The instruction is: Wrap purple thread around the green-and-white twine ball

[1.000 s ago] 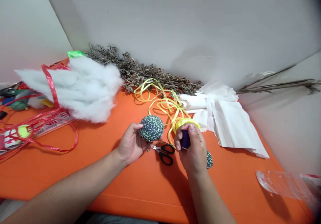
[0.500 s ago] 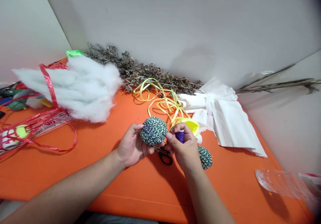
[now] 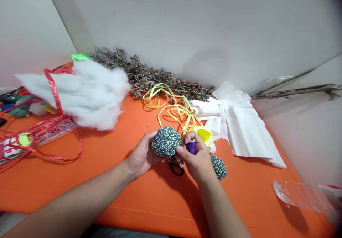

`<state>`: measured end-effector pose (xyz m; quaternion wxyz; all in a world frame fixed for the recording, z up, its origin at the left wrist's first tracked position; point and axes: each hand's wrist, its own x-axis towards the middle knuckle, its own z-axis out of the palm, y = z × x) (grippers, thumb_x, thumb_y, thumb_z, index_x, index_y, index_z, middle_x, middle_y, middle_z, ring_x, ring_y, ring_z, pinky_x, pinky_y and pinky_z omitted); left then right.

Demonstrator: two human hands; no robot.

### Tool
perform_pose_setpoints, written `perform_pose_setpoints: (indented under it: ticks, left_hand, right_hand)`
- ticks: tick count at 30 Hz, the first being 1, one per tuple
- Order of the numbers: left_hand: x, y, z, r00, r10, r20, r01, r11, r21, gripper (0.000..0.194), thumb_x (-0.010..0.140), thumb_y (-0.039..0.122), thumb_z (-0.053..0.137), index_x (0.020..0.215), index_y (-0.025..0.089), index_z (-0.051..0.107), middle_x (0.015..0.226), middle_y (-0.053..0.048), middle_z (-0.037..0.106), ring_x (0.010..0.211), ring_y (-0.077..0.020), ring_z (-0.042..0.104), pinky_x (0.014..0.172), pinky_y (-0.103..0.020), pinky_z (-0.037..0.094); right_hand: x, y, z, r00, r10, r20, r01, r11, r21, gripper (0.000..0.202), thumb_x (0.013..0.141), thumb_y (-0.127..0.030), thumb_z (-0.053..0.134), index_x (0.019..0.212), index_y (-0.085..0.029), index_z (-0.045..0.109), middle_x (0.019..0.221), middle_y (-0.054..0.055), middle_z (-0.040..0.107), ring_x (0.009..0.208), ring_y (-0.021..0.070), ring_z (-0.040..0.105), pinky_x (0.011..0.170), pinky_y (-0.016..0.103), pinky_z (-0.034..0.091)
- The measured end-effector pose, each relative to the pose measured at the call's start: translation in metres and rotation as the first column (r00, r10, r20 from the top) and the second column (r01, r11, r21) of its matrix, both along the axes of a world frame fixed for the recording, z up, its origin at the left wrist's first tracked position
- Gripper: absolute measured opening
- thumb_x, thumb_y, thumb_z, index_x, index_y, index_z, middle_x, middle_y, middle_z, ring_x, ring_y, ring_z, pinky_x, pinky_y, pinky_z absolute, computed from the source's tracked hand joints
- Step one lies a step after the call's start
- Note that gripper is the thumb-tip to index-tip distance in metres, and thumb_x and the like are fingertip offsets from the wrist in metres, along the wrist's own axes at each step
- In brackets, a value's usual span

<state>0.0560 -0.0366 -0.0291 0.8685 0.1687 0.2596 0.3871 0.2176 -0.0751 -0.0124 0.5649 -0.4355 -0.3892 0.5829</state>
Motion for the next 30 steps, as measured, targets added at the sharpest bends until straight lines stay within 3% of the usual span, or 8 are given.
perform_pose_setpoints:
  ticks: [4, 7, 11, 14, 18, 24, 30]
  left_hand:
    - [0.001, 0.002, -0.005, 0.998, 0.008, -0.070, -0.002, 0.996, 0.087, 0.032, 0.094, 0.043, 0.060, 0.117, 0.020, 0.066, 0.100, -0.007, 0.074, 0.074, -0.0176, 0.067, 0.058, -0.025, 0.053]
    - [0.000, 0.002, -0.009, 0.978, 0.075, -0.192, -0.035, 0.978, 0.207, 0.036, 0.093, 0.045, 0.063, 0.119, 0.019, 0.068, 0.107, -0.007, 0.074, 0.089, -0.0204, 0.069, 0.073, -0.028, 0.055]
    - [-0.001, 0.000, -0.011, 0.957, 0.118, -0.266, -0.025, 0.944, 0.329, 0.045, 0.089, 0.049, 0.068, 0.117, 0.014, 0.071, 0.112, -0.011, 0.074, 0.103, -0.0253, 0.067, 0.086, -0.031, 0.053]
    - [-0.001, -0.001, -0.010, 0.945, 0.112, -0.308, 0.022, 0.916, 0.400, 0.055, 0.077, 0.037, 0.082, 0.125, 0.014, 0.065, 0.119, -0.013, 0.072, 0.108, -0.0270, 0.066, 0.091, -0.033, 0.052]
    - [0.000, -0.002, -0.007, 0.930, 0.170, -0.326, -0.039, 0.927, 0.373, 0.060, 0.071, 0.024, 0.087, 0.125, 0.017, 0.063, 0.124, -0.013, 0.070, 0.113, -0.0263, 0.064, 0.094, -0.031, 0.051]
    - [0.000, 0.000, -0.007, 0.966, 0.077, -0.246, 0.000, 0.954, 0.300, 0.054, 0.074, 0.028, 0.083, 0.123, 0.018, 0.061, 0.125, -0.013, 0.069, 0.108, -0.0269, 0.066, 0.086, -0.033, 0.054]
    - [-0.001, 0.000, -0.011, 0.965, 0.037, -0.259, 0.045, 0.951, 0.306, 0.054, 0.075, 0.030, 0.082, 0.123, 0.018, 0.061, 0.116, -0.011, 0.070, 0.102, -0.0256, 0.066, 0.082, -0.032, 0.054]
  right_hand:
    - [-0.001, -0.001, 0.005, 0.995, -0.092, 0.036, 0.092, 0.996, -0.003, 0.037, 0.075, -0.026, 0.086, 0.082, -0.023, 0.050, 0.067, -0.009, 0.053, 0.045, 0.0071, 0.054, 0.040, 0.017, 0.047]
    - [-0.001, -0.001, 0.010, 0.987, -0.156, 0.044, 0.156, 0.988, 0.000, 0.037, 0.073, -0.025, 0.087, 0.081, -0.024, 0.050, 0.071, -0.008, 0.054, 0.045, 0.0063, 0.054, 0.037, 0.016, 0.045]
    - [-0.001, -0.001, 0.013, 0.983, -0.157, 0.091, 0.157, 0.988, 0.000, 0.036, 0.073, -0.025, 0.087, 0.081, -0.024, 0.052, 0.067, -0.009, 0.054, 0.046, 0.0068, 0.053, 0.038, 0.016, 0.045]
    - [-0.001, -0.001, 0.011, 0.983, -0.137, 0.126, 0.137, 0.991, 0.006, 0.034, 0.075, -0.025, 0.086, 0.081, -0.024, 0.052, 0.064, -0.009, 0.053, 0.044, 0.0068, 0.052, 0.039, 0.016, 0.045]
    - [0.002, 0.000, 0.007, 0.990, -0.105, 0.095, 0.104, 0.994, 0.016, 0.033, 0.077, -0.026, 0.085, 0.082, -0.024, 0.053, 0.063, -0.008, 0.055, 0.044, 0.0076, 0.053, 0.039, 0.016, 0.045]
    - [0.007, 0.002, 0.004, 0.999, -0.041, 0.026, 0.041, 0.999, -0.017, 0.029, 0.083, -0.032, 0.080, 0.085, -0.024, 0.052, 0.055, -0.009, 0.055, 0.041, 0.0077, 0.050, 0.036, 0.014, 0.040]
    - [0.008, 0.002, 0.004, 0.997, -0.027, 0.068, 0.028, 1.000, -0.011, 0.026, 0.086, -0.032, 0.076, 0.089, -0.024, 0.052, 0.050, -0.011, 0.052, 0.037, 0.0059, 0.046, 0.035, 0.011, 0.034]
